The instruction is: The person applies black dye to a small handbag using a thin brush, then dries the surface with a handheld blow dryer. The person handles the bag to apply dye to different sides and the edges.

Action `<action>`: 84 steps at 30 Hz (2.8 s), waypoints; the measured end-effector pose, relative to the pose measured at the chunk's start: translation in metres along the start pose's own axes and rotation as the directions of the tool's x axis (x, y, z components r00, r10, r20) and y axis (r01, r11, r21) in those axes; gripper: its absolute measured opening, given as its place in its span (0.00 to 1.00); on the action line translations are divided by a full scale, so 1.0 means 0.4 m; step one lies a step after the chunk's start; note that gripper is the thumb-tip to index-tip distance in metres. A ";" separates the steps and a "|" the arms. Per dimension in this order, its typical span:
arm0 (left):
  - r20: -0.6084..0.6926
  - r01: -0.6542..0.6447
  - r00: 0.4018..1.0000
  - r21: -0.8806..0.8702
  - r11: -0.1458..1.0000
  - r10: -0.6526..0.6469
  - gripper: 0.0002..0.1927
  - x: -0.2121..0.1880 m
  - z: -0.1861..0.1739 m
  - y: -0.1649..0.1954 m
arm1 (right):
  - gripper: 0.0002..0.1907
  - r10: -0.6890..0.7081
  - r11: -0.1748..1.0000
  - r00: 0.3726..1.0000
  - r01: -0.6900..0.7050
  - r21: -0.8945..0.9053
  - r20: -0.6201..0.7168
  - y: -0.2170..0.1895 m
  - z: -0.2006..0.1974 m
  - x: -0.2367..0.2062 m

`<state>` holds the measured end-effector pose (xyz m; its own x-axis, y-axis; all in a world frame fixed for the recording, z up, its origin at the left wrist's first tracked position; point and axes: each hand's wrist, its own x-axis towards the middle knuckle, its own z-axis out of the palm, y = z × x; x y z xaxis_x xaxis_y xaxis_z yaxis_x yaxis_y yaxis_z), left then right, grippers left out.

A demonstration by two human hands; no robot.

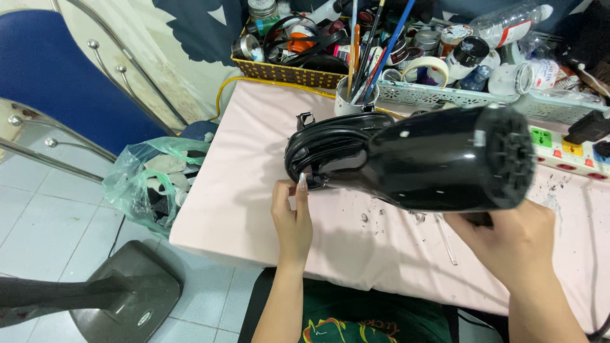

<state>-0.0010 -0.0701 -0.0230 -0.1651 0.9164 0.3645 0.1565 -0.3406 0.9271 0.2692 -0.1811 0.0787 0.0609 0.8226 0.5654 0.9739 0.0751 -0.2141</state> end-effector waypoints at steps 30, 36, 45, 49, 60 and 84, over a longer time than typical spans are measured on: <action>0.211 -0.583 0.812 0.292 0.758 0.544 0.11 0.195 -0.022 0.186 | 0.15 0.276 0.960 0.943 -0.280 0.009 -0.183 0.195 0.023 -0.190; 0.700 -0.225 0.709 0.117 0.967 0.080 0.08 0.272 0.017 0.262 | 0.14 0.261 0.963 0.935 -0.268 0.005 -0.238 0.199 0.022 -0.187; 0.705 0.045 0.649 -0.409 0.911 0.285 0.09 0.333 0.071 0.283 | 0.15 0.288 0.956 0.916 -0.261 0.131 -0.279 0.145 0.031 -0.158; 0.686 0.033 0.676 -0.392 0.919 0.268 0.12 0.324 0.088 0.290 | 0.14 0.317 0.946 0.898 -0.275 0.173 -0.305 0.140 0.044 -0.153; 0.683 0.002 0.671 -0.388 0.921 0.287 0.13 0.316 0.090 0.285 | 0.17 0.292 0.941 0.906 -0.214 0.262 -0.306 0.098 0.072 -0.120; 0.684 0.077 0.681 -0.423 0.903 0.263 0.14 0.313 0.085 0.269 | 0.23 0.088 0.990 0.897 -0.031 0.136 -0.434 0.130 0.111 -0.147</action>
<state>0.0281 0.0150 0.1196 0.5948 0.6778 0.4322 -0.2836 -0.3261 0.9018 0.3067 -0.2007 -0.0011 0.2350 0.4997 0.8337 0.9329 0.1249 -0.3378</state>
